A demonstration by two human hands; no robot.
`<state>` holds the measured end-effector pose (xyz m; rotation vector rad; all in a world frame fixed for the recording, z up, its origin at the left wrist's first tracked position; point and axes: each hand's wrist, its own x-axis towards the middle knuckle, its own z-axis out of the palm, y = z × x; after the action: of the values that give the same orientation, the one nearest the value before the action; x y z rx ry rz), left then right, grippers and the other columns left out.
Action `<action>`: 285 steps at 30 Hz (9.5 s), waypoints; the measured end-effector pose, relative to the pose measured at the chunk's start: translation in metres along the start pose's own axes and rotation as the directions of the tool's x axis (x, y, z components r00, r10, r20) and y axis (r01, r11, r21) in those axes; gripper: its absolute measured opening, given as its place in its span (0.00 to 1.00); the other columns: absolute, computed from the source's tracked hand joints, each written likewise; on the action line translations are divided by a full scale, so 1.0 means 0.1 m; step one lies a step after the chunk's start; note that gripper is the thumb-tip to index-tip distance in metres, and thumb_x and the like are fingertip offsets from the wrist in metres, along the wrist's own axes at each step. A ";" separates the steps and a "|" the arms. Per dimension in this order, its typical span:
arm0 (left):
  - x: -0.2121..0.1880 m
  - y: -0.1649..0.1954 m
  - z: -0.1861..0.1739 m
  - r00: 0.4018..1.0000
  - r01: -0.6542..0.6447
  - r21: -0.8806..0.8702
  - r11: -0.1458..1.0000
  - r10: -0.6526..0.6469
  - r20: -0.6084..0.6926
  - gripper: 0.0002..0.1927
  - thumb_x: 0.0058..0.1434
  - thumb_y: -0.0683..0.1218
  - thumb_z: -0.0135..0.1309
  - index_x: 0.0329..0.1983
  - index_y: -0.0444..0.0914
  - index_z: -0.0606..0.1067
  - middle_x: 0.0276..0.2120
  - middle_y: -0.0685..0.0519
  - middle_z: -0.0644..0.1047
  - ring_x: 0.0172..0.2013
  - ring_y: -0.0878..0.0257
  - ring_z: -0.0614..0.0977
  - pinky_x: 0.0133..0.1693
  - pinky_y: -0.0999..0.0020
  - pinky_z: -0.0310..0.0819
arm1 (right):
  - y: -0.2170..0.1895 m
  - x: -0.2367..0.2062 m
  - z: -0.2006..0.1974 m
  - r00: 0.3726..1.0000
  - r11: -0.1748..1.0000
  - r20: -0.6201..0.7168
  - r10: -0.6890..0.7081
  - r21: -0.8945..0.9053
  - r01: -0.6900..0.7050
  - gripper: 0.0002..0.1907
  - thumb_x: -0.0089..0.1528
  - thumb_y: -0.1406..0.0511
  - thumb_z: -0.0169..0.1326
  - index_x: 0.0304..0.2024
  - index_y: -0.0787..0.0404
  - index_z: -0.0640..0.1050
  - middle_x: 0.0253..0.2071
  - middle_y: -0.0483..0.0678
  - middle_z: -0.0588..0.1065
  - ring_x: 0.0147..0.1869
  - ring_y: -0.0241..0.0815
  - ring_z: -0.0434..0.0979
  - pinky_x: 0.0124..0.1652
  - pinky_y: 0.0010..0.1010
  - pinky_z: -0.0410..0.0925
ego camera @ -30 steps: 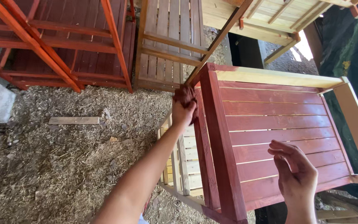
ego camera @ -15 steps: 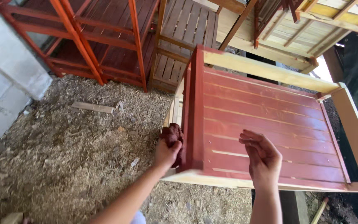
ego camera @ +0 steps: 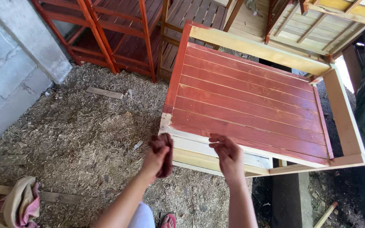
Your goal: The person wipes a red stain or finish onto a slatted wooden chair frame using a cloth, working over the seat rails, edges, and top boards, and rotates the chair to reach different sides.
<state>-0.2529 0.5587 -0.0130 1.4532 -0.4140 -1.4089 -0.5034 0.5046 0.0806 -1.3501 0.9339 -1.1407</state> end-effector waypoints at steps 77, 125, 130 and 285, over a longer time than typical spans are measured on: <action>1.34 -0.20 0.15 0.267 -0.638 0.755 0.151 0.963 0.032 0.26 0.58 0.53 0.66 0.55 0.42 0.70 0.63 0.42 0.55 0.63 0.44 0.64 0.64 0.50 0.67 | 0.99 0.26 0.07 0.972 0.973 -0.053 0.230 0.006 -0.230 0.17 0.62 0.79 0.50 0.53 0.68 0.78 0.51 0.51 0.80 0.51 0.39 0.79 0.53 0.30 0.72; -0.31 0.77 -0.10 0.834 -0.540 0.003 0.842 0.535 0.136 0.15 0.64 0.41 0.52 0.55 0.37 0.73 0.54 0.50 0.75 0.48 0.62 0.78 0.51 0.62 0.75 | 0.20 0.45 1.27 0.889 0.956 -0.351 -0.294 -0.128 0.265 0.30 0.60 0.71 0.64 0.64 0.65 0.70 0.57 0.55 0.78 0.61 0.45 0.79 0.61 0.35 0.71; -0.35 0.60 -0.42 0.897 -0.440 0.012 0.898 0.438 0.055 0.13 0.64 0.40 0.52 0.53 0.38 0.73 0.49 0.52 0.75 0.45 0.64 0.78 0.45 0.68 0.70 | 0.39 0.52 1.15 0.956 0.988 -0.283 -0.081 0.104 0.115 0.26 0.59 0.69 0.63 0.60 0.64 0.74 0.54 0.52 0.80 0.58 0.42 0.80 0.58 0.33 0.73; 1.28 1.98 1.09 0.493 -0.639 0.483 0.598 0.801 -0.340 0.09 0.67 0.41 0.51 0.50 0.40 0.74 0.43 0.54 0.74 0.19 0.73 0.68 0.15 0.76 0.61 | 0.80 2.28 0.96 0.949 0.949 -0.057 -0.311 -0.074 0.307 0.18 0.67 0.62 0.53 0.58 0.60 0.72 0.59 0.60 0.66 0.66 0.58 0.67 0.62 0.53 0.65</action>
<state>-0.2387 0.3274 0.1048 1.5435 -0.7948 -0.2081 -0.3520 0.2983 0.0334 -1.5568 0.8303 -1.4115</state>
